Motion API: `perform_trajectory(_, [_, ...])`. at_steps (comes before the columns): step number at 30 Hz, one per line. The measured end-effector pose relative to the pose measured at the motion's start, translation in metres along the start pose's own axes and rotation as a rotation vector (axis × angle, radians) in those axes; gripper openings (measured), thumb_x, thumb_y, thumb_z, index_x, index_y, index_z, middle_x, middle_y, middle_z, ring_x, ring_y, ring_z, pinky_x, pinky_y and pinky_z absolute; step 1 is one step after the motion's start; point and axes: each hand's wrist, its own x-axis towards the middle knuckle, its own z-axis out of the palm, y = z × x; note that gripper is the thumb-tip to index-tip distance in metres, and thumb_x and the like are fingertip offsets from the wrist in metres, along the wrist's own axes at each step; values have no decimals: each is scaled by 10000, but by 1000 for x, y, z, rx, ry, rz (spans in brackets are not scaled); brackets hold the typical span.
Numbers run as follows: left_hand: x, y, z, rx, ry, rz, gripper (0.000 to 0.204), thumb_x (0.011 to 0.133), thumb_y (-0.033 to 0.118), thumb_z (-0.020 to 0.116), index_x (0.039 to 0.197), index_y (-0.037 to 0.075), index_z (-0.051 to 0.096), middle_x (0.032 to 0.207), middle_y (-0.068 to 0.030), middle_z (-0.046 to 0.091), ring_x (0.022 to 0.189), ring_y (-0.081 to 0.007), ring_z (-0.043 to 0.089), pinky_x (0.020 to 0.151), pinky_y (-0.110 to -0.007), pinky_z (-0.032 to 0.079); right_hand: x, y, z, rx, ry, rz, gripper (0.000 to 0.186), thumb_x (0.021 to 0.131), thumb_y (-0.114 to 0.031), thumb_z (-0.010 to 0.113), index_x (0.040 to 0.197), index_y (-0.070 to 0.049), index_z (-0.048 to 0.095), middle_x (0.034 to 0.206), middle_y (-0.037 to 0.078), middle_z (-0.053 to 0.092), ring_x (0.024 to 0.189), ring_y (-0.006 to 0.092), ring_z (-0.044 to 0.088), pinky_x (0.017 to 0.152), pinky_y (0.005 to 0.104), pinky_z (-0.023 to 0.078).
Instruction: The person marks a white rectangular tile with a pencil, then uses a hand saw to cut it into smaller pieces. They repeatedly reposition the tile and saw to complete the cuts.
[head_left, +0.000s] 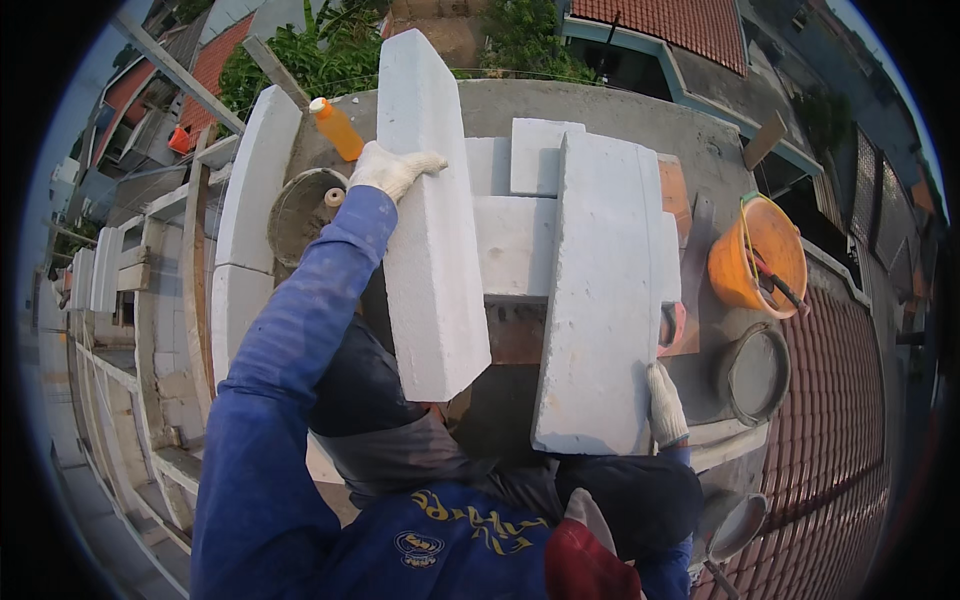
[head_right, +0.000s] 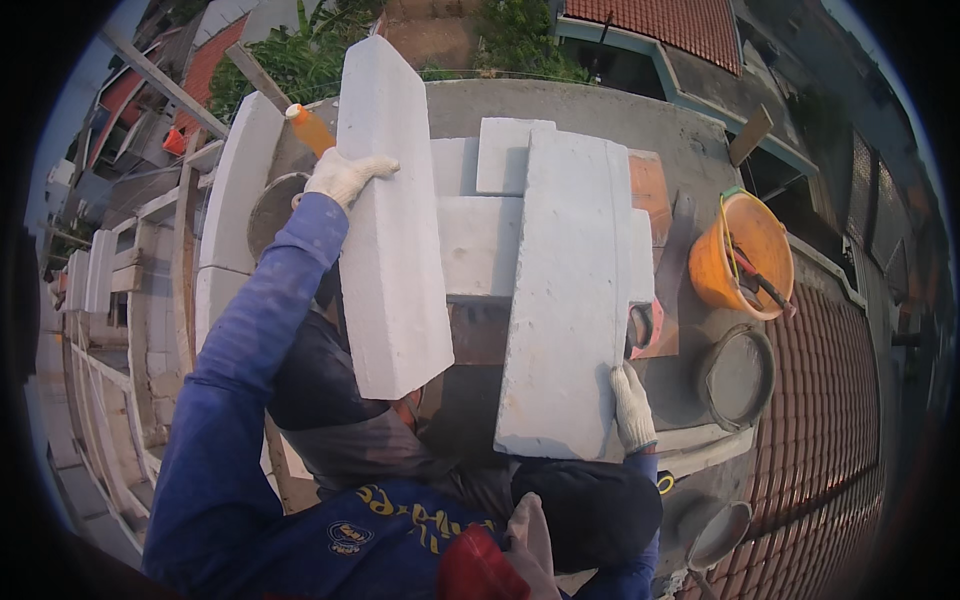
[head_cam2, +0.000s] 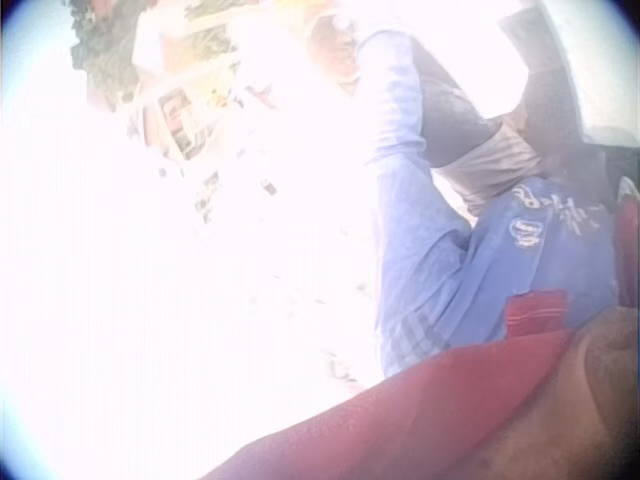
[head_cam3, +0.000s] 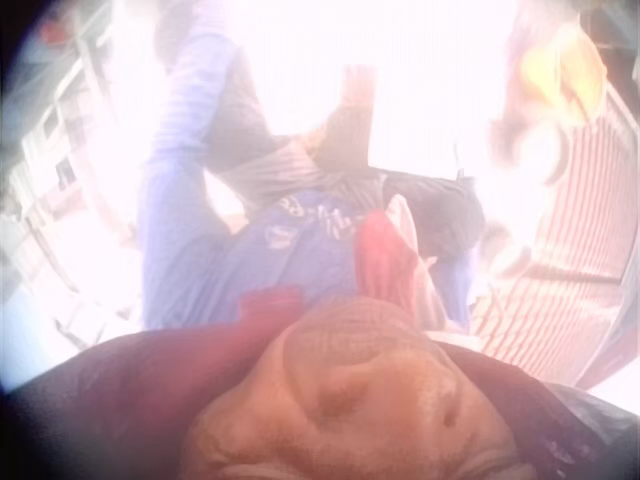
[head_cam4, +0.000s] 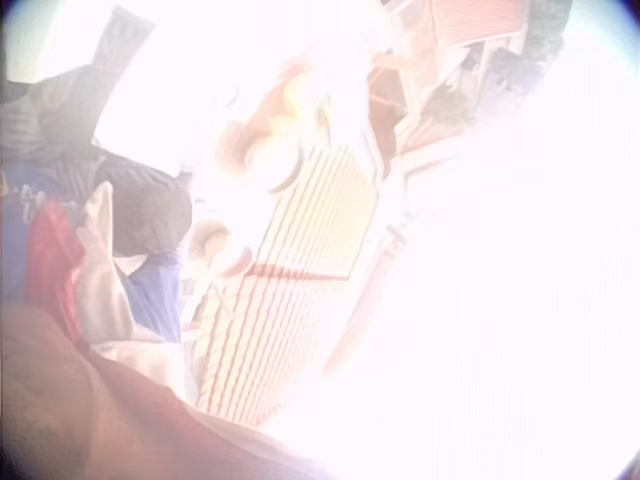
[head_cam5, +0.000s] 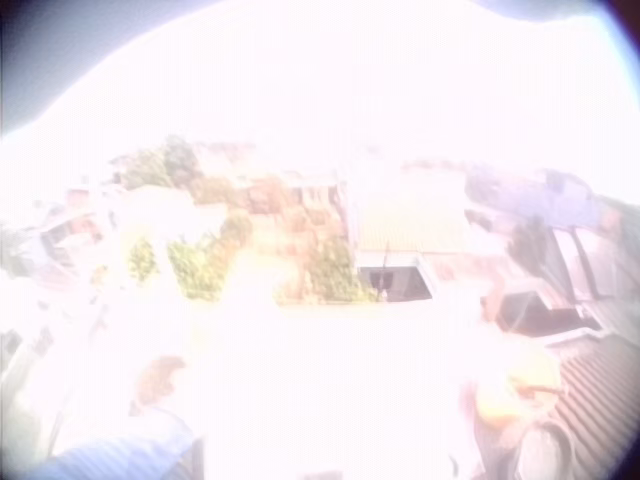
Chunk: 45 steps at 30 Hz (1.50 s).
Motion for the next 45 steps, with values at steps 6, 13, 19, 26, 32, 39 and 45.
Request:
perform_trajectory(6, [23, -11, 6, -5, -17, -61, 688, 838, 291, 1024, 1382, -75, 813, 1200, -191, 878, 991, -299, 850, 952, -439, 677, -80, 39, -14, 38, -116, 105, 724, 1208, -536, 701, 1657, 30, 644, 1386, 107, 787, 1218, 171, 736, 1076, 355, 592])
perform_trajectory(13, [10, 3, 9, 14, -23, -43, 704, 822, 268, 1026, 1377, -102, 800, 1187, -210, 874, 1002, -313, 856, 958, -440, 685, -31, -2, 10, 72, -137, 92, 690, 1180, -489, 749, 1624, 32, 664, 1349, 119, 810, 1186, 195, 775, 1051, 373, 625])
perform_trajectory(19, [-7, 23, 21, -80, -23, 5, 674, 833, 240, 1022, 1376, -94, 807, 1193, -209, 877, 1008, -316, 855, 954, -438, 682, -16, -4, 28, 413, -165, 147, 658, 1122, -425, 807, 1593, 15, 671, 1357, 124, 810, 1193, 245, 814, 1040, 407, 669])
perform_trajectory(26, [-4, 35, 43, -210, -168, 49, 870, 746, 352, 1090, 1364, -166, 762, 1219, -268, 864, 1061, -350, 863, 992, -468, 688, -47, 24, 7, 452, -163, 94, 756, 1074, -463, 835, 1613, 30, 641, 1342, 145, 807, 1162, 273, 820, 1017, 415, 676])
perform_trajectory(32, [0, 40, 100, -266, -196, 93, 888, 711, 311, 1124, 1350, -183, 756, 1222, -276, 859, 1035, -352, 861, 982, -477, 695, -95, 52, -30, 491, 45, 131, 745, 1051, -482, 845, 1538, 59, 686, 1309, 178, 815, 1119, 296, 828, 964, 426, 688])
perform_trajectory(39, [-8, 71, 156, -388, -359, 46, 531, 850, 177, 1025, 1302, -40, 849, 1144, -170, 874, 979, -302, 845, 894, -466, 698, -98, 65, -53, 606, 108, 172, 729, 1067, -507, 838, 1528, 43, 706, 1301, 159, 822, 1133, 277, 820, 982, 426, 680])
perform_trajectory(45, [8, 72, 180, -546, -450, -106, 605, 852, 211, 1027, 1365, -32, 819, 1174, -184, 856, 1024, -313, 850, 907, -485, 708, -88, 73, -66, 537, 116, 171, 748, 1078, -550, 826, 1528, 36, 708, 1330, 151, 818, 1139, 266, 818, 991, 414, 674])
